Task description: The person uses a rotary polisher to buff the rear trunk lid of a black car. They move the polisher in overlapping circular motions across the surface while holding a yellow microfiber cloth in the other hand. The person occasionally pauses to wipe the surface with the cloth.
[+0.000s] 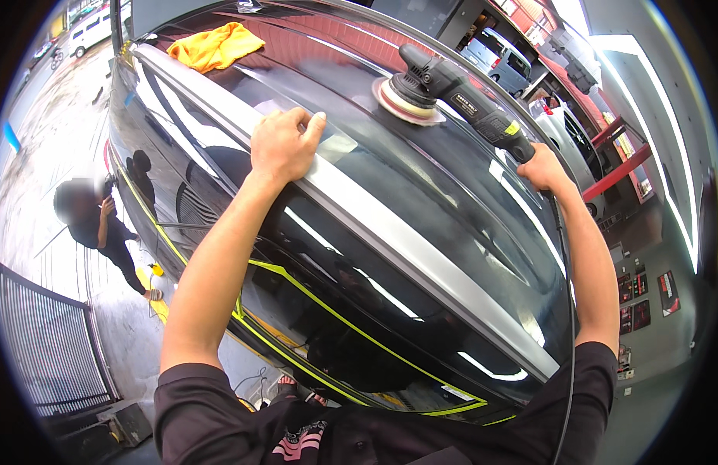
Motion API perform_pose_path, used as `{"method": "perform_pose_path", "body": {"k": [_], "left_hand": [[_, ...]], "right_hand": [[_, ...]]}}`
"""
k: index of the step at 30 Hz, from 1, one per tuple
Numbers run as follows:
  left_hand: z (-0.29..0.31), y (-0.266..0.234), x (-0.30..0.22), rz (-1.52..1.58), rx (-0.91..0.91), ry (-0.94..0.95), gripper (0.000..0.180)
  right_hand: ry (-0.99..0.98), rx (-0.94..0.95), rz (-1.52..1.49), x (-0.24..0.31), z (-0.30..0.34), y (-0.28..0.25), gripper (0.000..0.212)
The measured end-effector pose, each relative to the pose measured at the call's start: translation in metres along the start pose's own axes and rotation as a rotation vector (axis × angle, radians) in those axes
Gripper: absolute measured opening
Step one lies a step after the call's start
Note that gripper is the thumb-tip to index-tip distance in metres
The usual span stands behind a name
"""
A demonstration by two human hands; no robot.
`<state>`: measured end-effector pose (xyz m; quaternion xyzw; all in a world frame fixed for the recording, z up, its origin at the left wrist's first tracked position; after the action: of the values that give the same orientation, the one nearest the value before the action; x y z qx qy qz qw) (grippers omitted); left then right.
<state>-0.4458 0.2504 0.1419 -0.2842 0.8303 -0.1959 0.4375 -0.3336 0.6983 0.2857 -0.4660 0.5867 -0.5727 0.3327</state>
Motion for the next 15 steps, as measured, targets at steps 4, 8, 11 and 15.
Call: {"method": "perform_pose_path", "body": {"k": [4, 8, 11, 15], "left_hand": [[0.004, 0.002, -0.002, 0.016, 0.015, -0.013, 0.043], [0.005, 0.005, 0.002, 0.011, -0.014, 0.025, 0.042], [0.003, 0.006, 0.0, 0.017, -0.005, 0.034, 0.041], [0.003, -0.001, -0.001, 0.044, 0.024, 0.025, 0.041]], "right_hand": [[-0.017, 0.005, 0.005, 0.023, -0.017, 0.008, 0.023], [-0.027, 0.027, 0.004, 0.06, -0.045, 0.018, 0.021], [-0.044, 0.052, -0.02, 0.086, -0.068, 0.021, 0.021], [-0.105, 0.066, -0.015, 0.13, -0.088, 0.03, 0.021]]}}
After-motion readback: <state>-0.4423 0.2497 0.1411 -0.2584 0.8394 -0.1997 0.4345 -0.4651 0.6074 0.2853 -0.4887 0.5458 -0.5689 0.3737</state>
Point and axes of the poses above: each hand's wrist, its own z-axis away from the middle knuckle, its own y-axis out of the palm, x = y × z, the point moved 2 cm from there along -z, towards the middle knuckle, and after that the axes turned 2 degrees about -z, right-handed, at the moved point
